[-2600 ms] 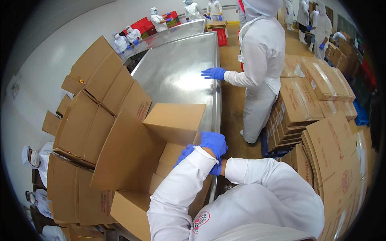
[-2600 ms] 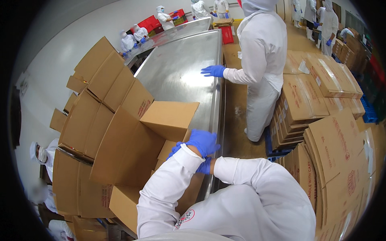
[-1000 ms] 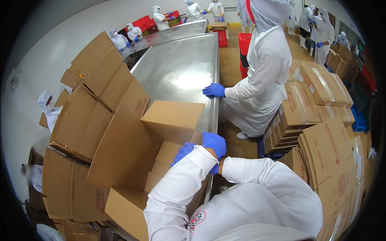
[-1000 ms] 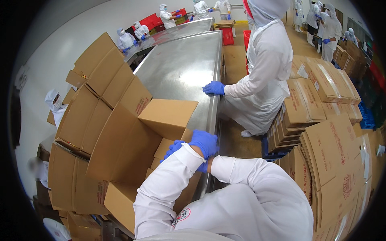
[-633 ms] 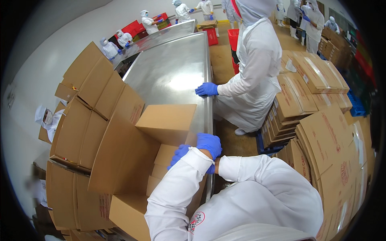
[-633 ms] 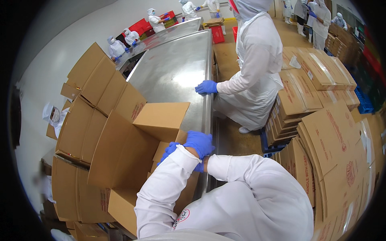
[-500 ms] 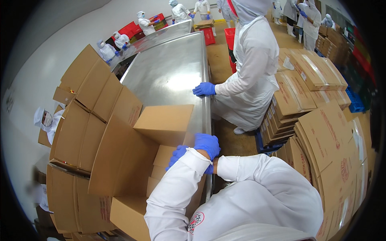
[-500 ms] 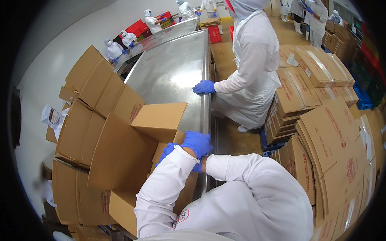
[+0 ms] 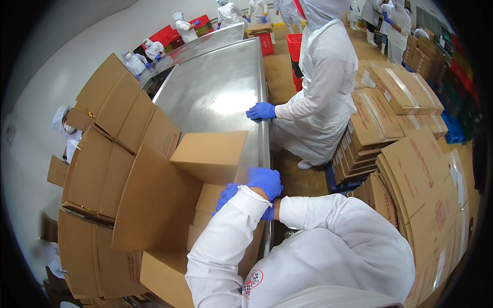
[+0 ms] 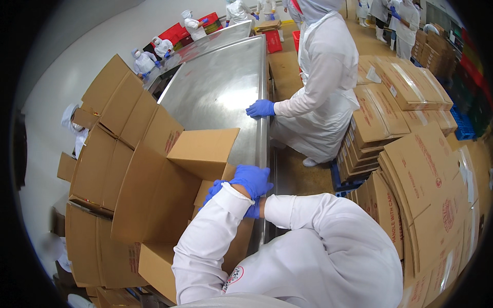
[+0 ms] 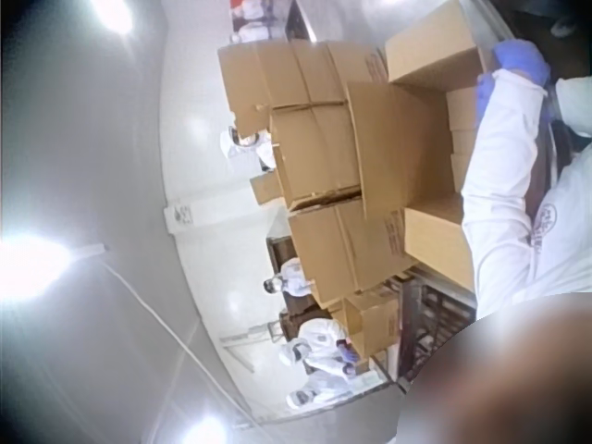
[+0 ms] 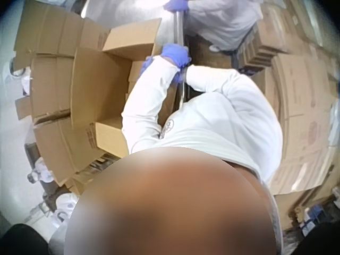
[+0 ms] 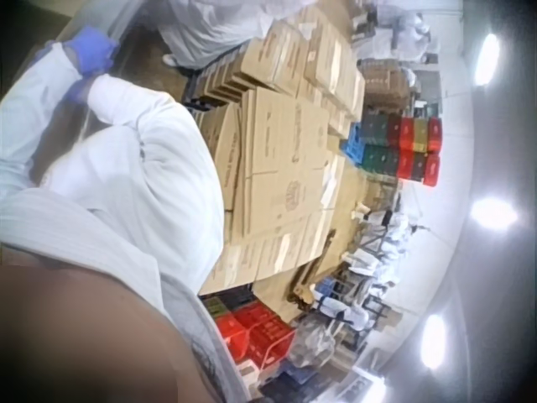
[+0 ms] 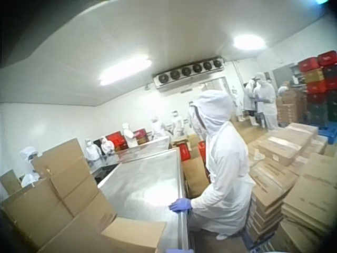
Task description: The person assembles flat cardboard boxes by folding and tucking flaps into place. They repeatedly pick up flat-packed boxes, fold them into shape, and place them on a stainless steel table. Other workers in protective gear are visible in the background.
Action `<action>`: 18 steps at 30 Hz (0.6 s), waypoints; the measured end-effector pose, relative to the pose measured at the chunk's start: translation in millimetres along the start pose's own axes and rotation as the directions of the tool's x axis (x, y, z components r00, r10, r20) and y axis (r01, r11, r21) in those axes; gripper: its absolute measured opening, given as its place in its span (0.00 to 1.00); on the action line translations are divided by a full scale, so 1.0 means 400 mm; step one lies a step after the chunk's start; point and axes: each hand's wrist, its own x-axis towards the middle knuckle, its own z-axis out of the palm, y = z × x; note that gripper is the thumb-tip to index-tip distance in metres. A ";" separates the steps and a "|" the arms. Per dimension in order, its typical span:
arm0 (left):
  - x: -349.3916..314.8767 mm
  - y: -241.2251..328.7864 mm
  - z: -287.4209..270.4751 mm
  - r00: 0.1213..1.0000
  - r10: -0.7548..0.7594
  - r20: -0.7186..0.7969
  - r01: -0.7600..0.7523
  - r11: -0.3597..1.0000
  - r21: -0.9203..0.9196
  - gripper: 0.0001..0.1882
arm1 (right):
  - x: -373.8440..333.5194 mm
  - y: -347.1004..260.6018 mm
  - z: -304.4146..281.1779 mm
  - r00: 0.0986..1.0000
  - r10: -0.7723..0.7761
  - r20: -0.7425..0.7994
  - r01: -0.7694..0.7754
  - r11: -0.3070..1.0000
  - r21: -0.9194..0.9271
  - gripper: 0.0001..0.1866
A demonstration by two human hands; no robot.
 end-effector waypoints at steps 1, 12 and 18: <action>0.001 0.000 0.000 1.000 -0.004 0.008 0.004 1.000 -0.006 0.22 | 0.008 -0.041 -0.003 0.998 0.030 0.052 -0.018 0.977 -0.211 0.28; 0.005 0.003 0.003 1.000 -0.013 -0.004 0.013 1.000 0.014 0.22 | 0.007 -0.062 0.019 0.992 0.118 -0.053 -0.096 0.947 0.306 0.25; 0.008 0.002 0.004 1.000 -0.007 -0.001 0.007 1.000 0.005 0.22 | -0.010 -0.032 0.018 0.998 0.008 -0.066 0.009 0.965 0.263 0.24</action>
